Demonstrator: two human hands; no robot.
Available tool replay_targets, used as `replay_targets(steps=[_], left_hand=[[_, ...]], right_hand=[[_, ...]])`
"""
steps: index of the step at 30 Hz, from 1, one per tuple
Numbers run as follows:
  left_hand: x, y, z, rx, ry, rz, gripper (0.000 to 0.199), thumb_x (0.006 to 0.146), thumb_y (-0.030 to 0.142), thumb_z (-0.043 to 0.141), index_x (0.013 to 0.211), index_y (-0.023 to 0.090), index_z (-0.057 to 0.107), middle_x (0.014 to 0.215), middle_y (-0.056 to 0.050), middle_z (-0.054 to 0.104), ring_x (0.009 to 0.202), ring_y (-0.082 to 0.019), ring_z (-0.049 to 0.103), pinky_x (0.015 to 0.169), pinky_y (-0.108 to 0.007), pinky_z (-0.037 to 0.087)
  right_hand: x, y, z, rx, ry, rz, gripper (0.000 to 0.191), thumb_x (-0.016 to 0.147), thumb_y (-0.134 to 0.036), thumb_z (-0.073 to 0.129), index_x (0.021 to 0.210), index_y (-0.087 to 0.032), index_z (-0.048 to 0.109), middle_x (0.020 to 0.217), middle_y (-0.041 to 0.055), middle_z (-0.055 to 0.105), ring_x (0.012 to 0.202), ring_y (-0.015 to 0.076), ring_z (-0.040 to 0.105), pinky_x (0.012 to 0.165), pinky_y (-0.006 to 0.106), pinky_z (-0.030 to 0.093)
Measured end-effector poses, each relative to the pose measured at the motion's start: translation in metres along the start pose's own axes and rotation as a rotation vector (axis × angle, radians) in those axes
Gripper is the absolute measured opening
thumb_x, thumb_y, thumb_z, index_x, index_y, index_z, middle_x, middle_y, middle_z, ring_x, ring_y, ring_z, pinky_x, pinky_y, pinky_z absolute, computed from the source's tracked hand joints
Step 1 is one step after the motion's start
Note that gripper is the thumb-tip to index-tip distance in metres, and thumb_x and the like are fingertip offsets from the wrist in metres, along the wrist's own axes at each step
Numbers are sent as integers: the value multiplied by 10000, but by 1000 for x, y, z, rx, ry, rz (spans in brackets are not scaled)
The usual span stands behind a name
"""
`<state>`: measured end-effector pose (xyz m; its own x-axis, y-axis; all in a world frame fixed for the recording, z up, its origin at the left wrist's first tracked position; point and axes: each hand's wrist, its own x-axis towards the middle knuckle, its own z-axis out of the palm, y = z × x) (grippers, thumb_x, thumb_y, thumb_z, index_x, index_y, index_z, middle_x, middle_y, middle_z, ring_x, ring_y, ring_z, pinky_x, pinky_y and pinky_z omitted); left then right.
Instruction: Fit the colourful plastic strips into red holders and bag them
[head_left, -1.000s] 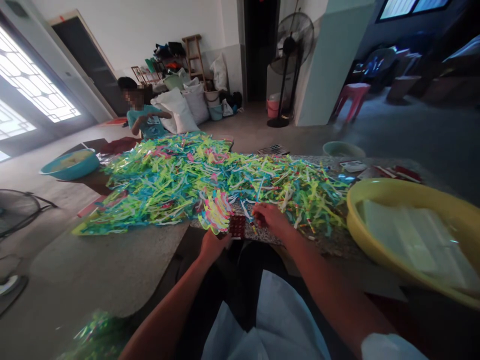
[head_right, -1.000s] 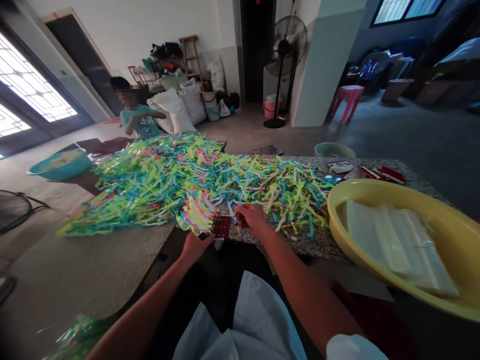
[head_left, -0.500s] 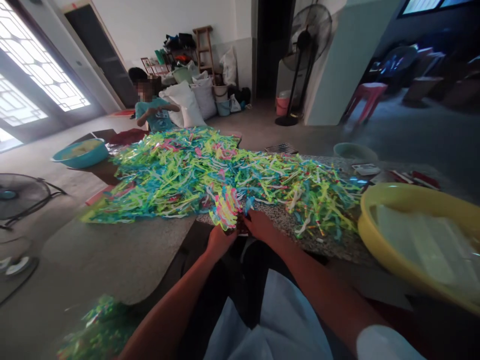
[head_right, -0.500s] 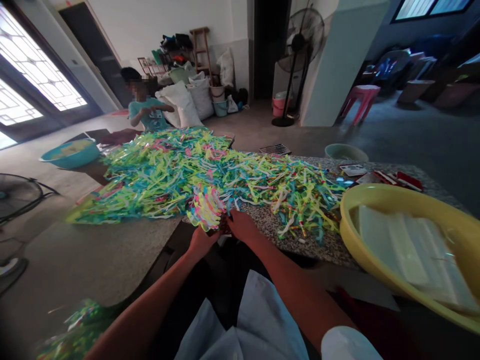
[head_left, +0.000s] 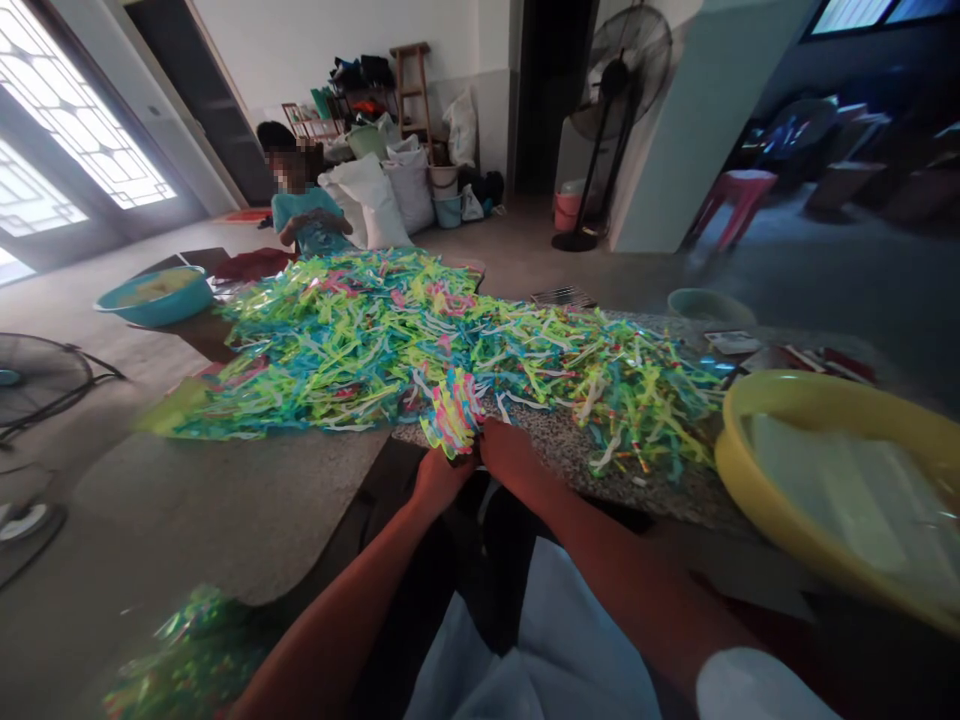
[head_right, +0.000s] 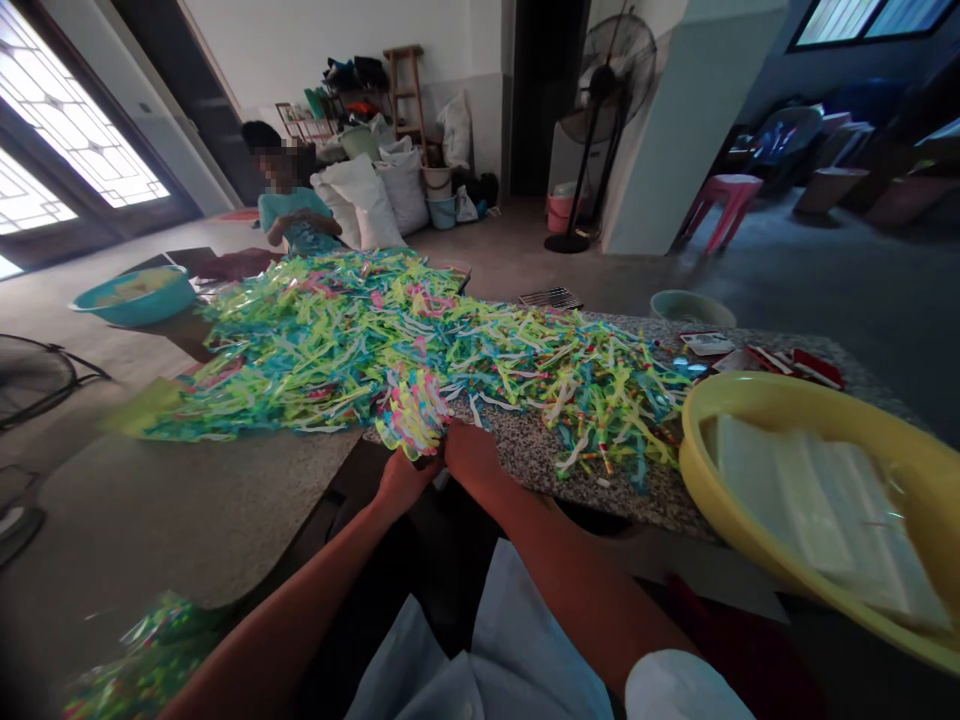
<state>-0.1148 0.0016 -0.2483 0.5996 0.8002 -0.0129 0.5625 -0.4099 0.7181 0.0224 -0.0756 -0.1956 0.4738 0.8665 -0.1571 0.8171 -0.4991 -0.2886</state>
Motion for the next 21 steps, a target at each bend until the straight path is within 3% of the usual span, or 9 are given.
replay_targets(steps=[4,14,18,21], left_hand=[[1,-3,2,9,-14,-16,457,786,407,732,1181,180,699,1076,-87,767,1027,-272,711,803,-285,534],[1,1,0,23,-13,2,480,784,400,742,1212,187,693,1128,-89,754,1098,-286,688,829,-290,537],[-1,3,1,48,2,29,450,803,369,735,1213,192,690,1166,-94,743,1128,-282,677,894,-310,532],[-1,5,2,48,60,0,448,801,366,744,1202,177,682,1173,-111,737,1125,-282,678,923,-329,528]], right_hand=[[2,-2,5,26,27,46,297,1011,-262,425,1162,-104,627,1037,192,729,995,305,716,816,362,527],[6,-3,12,87,38,90,313,1015,-269,418,1161,-103,640,1053,188,729,1002,285,709,817,341,511],[5,18,0,86,-1,66,320,1014,-331,439,1138,-147,670,1103,164,723,1059,275,687,861,334,488],[-3,41,-4,59,25,157,379,1005,-444,464,1156,-159,663,1093,160,719,1060,284,677,867,344,478]])
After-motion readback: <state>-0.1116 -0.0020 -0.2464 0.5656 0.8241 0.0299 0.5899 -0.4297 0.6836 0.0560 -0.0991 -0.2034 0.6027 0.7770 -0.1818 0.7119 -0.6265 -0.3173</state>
